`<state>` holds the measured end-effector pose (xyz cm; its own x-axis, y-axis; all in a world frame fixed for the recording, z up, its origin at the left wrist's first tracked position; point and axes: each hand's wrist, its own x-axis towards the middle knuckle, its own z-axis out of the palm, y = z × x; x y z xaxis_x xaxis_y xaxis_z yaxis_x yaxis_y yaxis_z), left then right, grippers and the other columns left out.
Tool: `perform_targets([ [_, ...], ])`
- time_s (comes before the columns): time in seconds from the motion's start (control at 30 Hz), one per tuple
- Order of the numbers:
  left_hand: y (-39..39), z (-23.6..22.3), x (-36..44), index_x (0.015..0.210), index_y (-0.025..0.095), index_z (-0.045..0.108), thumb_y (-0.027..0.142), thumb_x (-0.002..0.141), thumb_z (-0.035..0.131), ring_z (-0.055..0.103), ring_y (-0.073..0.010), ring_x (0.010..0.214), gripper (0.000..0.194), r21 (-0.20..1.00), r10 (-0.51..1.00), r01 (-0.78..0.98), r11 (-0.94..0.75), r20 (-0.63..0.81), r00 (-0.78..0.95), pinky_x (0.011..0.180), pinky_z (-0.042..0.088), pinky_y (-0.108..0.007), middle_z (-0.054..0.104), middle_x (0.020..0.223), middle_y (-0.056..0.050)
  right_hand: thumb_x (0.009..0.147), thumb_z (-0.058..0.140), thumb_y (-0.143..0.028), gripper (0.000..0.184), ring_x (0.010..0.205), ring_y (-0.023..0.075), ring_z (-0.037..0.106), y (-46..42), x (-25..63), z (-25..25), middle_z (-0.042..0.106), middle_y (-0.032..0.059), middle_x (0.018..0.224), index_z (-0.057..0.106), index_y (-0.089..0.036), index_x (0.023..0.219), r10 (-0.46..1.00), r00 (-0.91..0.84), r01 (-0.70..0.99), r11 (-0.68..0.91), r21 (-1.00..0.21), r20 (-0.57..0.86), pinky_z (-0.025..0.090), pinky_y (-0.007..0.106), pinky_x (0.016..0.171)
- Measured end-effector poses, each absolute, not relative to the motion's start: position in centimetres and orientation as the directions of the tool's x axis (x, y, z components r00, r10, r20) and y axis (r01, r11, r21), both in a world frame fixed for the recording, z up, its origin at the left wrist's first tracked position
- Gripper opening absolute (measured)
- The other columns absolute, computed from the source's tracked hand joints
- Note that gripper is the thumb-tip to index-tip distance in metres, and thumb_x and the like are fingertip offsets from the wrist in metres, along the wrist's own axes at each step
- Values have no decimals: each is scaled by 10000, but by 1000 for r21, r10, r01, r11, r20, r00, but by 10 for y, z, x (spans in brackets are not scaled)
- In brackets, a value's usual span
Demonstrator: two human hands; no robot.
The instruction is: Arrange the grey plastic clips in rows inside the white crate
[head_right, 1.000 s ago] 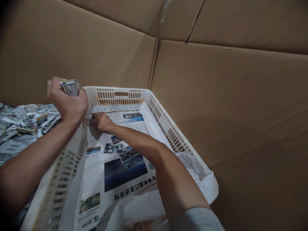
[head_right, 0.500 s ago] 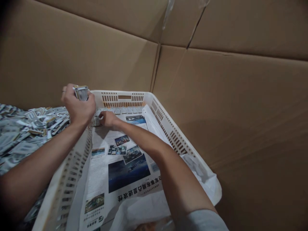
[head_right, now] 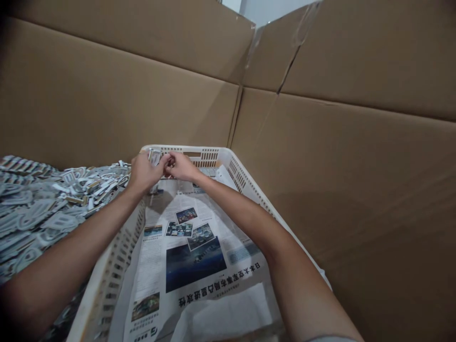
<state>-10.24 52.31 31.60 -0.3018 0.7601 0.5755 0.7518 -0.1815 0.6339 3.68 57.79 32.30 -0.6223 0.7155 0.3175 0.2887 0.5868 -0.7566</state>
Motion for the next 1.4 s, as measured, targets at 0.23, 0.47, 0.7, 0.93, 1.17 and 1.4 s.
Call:
perform_targets([
  [0.23,521,321,-104,909,190,591,423,911,601,652,-373,1109,234,618,674,769,-163,639,-371,1040,494,-519,667,1023,-184,903,781,-327,245,781,158,626,584,56,281,631,-11,844,602,-175,975,746,-557,536,658,-529,365,457,256,749],
  [0.47,521,320,-105,807,236,478,378,902,622,650,-353,1043,224,597,607,783,-171,690,-394,979,522,-519,631,948,-146,786,872,-377,432,1029,238,589,568,58,220,625,94,1095,638,-151,1071,644,-704,560,763,-323,301,462,326,946],
  [0.7,519,323,-104,832,226,473,364,909,624,632,-362,1094,218,651,621,739,-172,654,-432,1024,487,-532,614,977,-138,803,812,-140,295,801,136,592,570,67,224,641,86,1152,712,-130,1080,651,-731,499,715,-489,205,483,276,852],
  [0.93,519,322,-103,836,221,499,364,910,634,624,-352,1079,210,639,589,750,-173,677,-441,1015,497,-520,614,972,-131,797,818,-209,238,977,202,626,579,51,215,695,73,1048,718,-142,1003,679,-680,530,716,-455,278,477,301,907],
  [1.17,517,322,-102,845,218,514,353,918,640,628,-342,1060,198,639,598,751,-165,671,-439,994,506,-505,617,983,-132,633,649,10,422,1041,249,625,590,52,228,729,61,1034,749,-156,1008,671,-729,616,730,-297,139,463,343,991],
  [1.4,515,325,-100,879,206,540,336,929,631,624,-372,1106,166,643,619,751,-153,655,-434,1013,493,-525,625,1035,-160,737,644,-47,558,1107,255,569,582,64,228,590,100,1178,666,-168,1281,777,-584,727,630,-274,236,483,363,1008],
])
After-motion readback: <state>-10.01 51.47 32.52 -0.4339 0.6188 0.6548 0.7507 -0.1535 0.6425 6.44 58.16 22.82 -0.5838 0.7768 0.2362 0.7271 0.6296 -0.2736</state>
